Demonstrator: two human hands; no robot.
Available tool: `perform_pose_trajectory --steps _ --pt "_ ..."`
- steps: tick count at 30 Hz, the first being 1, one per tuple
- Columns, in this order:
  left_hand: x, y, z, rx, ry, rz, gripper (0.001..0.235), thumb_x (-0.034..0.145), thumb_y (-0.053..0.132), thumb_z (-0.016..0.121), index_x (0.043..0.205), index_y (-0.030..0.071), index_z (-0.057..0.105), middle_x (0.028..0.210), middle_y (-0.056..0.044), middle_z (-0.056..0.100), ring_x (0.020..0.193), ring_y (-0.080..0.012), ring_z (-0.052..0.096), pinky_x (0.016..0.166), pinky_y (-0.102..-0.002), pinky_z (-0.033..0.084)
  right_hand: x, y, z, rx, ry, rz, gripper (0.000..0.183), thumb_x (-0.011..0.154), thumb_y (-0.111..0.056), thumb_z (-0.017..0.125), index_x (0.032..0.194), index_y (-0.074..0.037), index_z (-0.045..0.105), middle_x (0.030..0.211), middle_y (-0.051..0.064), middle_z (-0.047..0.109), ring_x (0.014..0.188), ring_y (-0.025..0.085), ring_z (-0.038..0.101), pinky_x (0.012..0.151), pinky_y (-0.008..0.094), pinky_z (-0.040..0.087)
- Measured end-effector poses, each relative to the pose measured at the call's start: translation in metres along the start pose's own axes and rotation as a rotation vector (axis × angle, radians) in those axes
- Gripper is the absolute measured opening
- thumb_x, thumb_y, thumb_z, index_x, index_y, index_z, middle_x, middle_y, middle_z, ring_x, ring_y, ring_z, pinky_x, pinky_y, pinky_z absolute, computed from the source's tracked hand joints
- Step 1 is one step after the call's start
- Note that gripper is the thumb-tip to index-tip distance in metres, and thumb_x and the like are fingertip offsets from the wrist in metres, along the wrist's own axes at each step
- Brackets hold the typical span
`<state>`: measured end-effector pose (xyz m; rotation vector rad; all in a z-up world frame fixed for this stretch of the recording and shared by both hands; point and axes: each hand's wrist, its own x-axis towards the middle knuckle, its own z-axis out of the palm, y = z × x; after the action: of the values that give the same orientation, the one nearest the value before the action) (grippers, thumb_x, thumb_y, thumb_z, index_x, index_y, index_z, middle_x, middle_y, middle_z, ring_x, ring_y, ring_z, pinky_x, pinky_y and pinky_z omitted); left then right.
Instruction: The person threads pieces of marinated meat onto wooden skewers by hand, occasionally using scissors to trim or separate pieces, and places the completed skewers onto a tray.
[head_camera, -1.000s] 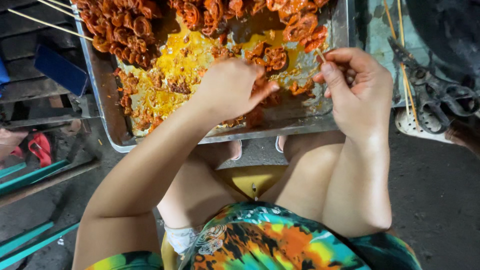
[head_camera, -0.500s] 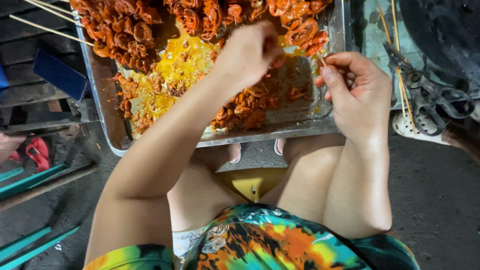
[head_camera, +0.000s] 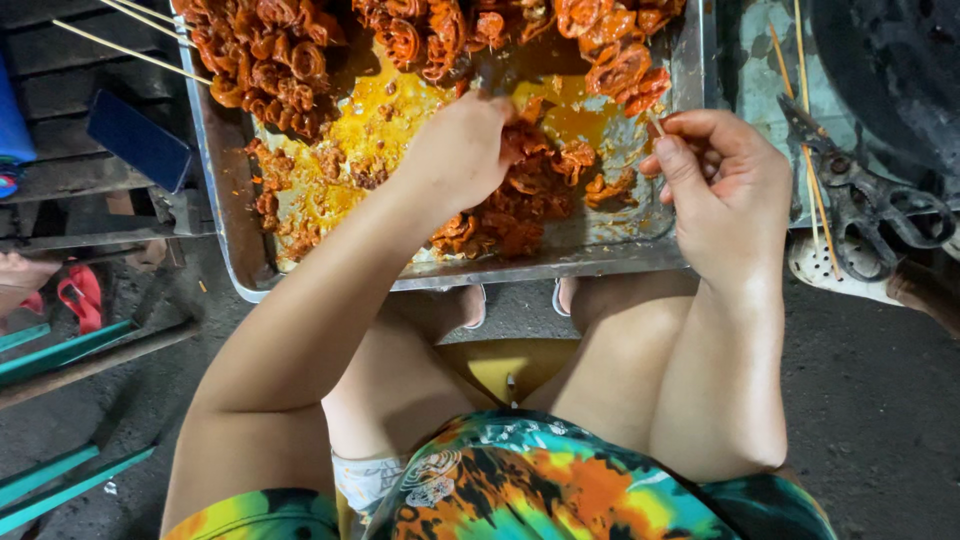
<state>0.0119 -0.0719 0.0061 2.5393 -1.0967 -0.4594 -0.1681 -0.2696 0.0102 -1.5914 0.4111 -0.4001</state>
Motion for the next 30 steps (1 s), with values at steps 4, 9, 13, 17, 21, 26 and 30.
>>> perform_pose_trajectory --steps 4,9,13,17,21,26,30 --pt "-0.004 -0.011 0.008 -0.094 0.052 0.079 0.022 0.077 0.011 0.074 0.098 0.004 0.067 0.101 -0.021 0.069 0.093 -0.0406 0.067 0.08 -0.047 0.054 -0.001 0.001 0.0 0.019 -0.006 -0.016 0.011 0.111 0.001 0.067 0.121 0.004 0.067 0.105 0.006 0.071 0.09 0.009 0.069 0.07 0.02 0.05" --pt "-0.003 -0.015 -0.009 -0.337 0.022 -0.152 0.023 0.083 0.014 0.076 0.1 0.003 0.065 0.094 -0.013 0.071 0.087 -0.0231 0.07 0.082 -0.035 0.056 0.001 0.0 0.001 -0.003 -0.012 -0.004 0.012 0.11 0.001 0.066 0.121 0.003 0.066 0.104 0.006 0.071 0.089 0.008 0.069 0.069 0.019 0.051" --pt "-0.007 -0.021 -0.02 -0.702 0.219 0.114 0.034 0.091 0.002 0.076 0.121 0.0 0.06 0.107 -0.008 0.068 0.097 -0.0147 0.066 0.09 -0.03 0.055 -0.001 -0.001 0.001 -0.002 -0.016 -0.003 0.011 0.111 0.002 0.067 0.121 0.003 0.067 0.103 0.006 0.071 0.088 0.009 0.068 0.07 0.02 0.05" --pt "-0.019 -0.013 -0.037 -0.765 -0.048 0.084 0.056 0.083 0.007 0.082 0.133 0.003 0.056 0.121 -0.004 0.065 0.096 -0.0159 0.063 0.088 -0.03 0.055 0.0 -0.003 0.003 -0.009 -0.017 -0.005 0.011 0.111 0.002 0.067 0.121 0.004 0.067 0.103 0.007 0.071 0.088 0.008 0.068 0.07 0.019 0.05" --pt "-0.036 -0.012 -0.042 -0.206 0.016 0.146 0.029 0.094 0.016 0.079 0.122 0.01 0.073 0.12 -0.014 0.072 0.108 -0.0296 0.069 0.097 -0.04 0.055 -0.001 -0.004 0.002 -0.035 -0.02 -0.015 0.01 0.112 0.002 0.067 0.121 0.004 0.067 0.104 0.007 0.071 0.089 0.008 0.069 0.07 0.02 0.05" --pt "-0.054 -0.013 -0.03 -0.014 -0.116 -0.113 0.022 0.082 0.017 0.076 0.103 0.011 0.073 0.111 -0.02 0.068 0.1 -0.0399 0.066 0.086 -0.049 0.051 -0.001 -0.002 0.002 -0.041 -0.023 -0.005 0.011 0.111 0.001 0.068 0.122 0.003 0.068 0.101 0.007 0.072 0.083 0.007 0.065 0.069 0.02 0.049" --pt "-0.058 -0.022 -0.026 -0.183 -0.059 -0.176 0.014 0.083 0.015 0.073 0.092 0.006 0.068 0.098 -0.015 0.07 0.089 -0.0333 0.072 0.083 -0.042 0.056 -0.001 -0.003 0.003 -0.062 -0.037 0.009 0.01 0.111 -0.001 0.068 0.121 0.003 0.068 0.098 0.007 0.072 0.078 0.006 0.061 0.069 0.019 0.048"
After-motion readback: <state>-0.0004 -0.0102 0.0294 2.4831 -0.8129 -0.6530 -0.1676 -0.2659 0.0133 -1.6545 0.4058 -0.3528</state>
